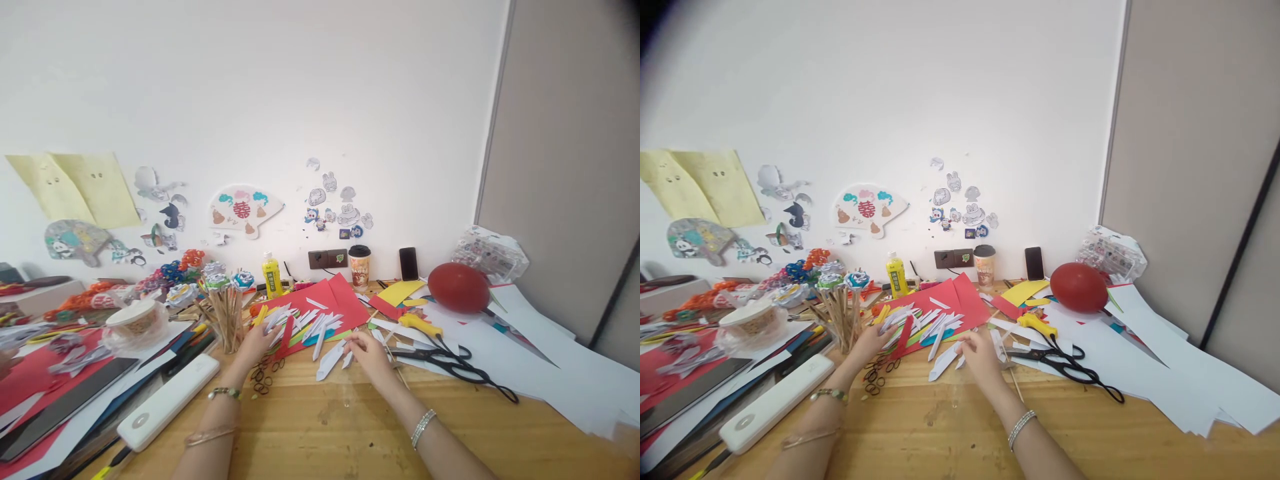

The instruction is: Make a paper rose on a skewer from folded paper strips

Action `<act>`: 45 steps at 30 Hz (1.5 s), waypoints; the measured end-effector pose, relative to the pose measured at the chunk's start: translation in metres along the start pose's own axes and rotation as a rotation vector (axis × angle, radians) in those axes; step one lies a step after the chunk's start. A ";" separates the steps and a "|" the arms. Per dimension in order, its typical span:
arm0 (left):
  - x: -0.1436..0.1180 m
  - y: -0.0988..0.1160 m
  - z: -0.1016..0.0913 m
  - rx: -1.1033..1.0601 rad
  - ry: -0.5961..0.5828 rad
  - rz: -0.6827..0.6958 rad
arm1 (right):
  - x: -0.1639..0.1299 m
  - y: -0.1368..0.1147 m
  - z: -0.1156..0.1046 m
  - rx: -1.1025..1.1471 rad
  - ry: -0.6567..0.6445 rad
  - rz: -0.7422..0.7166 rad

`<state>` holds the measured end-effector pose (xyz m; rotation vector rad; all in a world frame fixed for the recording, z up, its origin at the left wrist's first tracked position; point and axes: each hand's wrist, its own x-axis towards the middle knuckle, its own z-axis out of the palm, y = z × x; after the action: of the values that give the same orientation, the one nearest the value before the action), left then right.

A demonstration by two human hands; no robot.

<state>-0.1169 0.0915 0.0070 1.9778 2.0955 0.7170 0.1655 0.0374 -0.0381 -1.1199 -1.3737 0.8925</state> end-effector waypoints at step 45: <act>0.010 -0.019 0.035 0.376 -0.051 0.302 | -0.004 -0.004 0.001 -0.210 -0.111 0.023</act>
<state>-0.1199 0.1086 -0.0300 2.5179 2.0424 0.3225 0.1642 0.0321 -0.0355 -1.2621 -1.5765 0.8516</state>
